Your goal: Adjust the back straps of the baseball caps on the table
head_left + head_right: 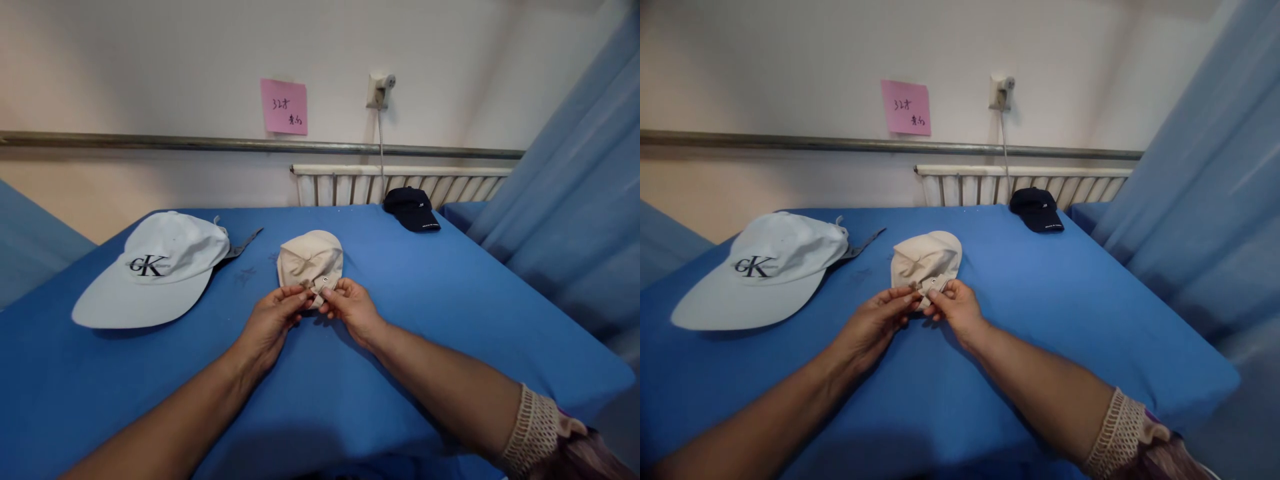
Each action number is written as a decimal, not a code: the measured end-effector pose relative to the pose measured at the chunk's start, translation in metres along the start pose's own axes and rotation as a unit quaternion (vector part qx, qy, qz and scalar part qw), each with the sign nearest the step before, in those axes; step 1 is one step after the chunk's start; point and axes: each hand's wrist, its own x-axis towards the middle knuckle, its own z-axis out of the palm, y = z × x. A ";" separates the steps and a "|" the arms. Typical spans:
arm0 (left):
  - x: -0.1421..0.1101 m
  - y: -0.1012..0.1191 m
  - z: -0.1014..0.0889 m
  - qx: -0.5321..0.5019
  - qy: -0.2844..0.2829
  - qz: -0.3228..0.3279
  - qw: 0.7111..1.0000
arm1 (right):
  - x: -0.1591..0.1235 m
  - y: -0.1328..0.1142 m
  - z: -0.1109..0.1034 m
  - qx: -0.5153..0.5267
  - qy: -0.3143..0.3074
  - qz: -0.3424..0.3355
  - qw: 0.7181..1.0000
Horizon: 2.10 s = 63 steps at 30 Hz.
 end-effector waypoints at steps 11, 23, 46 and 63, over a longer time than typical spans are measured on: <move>0.011 0.005 -0.013 0.466 -0.012 0.461 0.755 | -0.002 -0.004 -0.004 0.042 -0.066 0.013 0.997; 0.019 0.016 -0.019 0.354 0.060 0.341 0.869 | 0.001 -0.002 -0.008 -0.002 -0.079 0.007 0.997; -0.001 0.010 -0.015 0.435 -0.019 0.357 0.826 | 0.000 0.007 -0.006 -0.039 -0.156 -0.013 0.987; -0.004 0.015 -0.007 0.251 -0.060 0.167 0.952 | 0.001 0.016 -0.003 -0.072 -0.170 0.020 0.983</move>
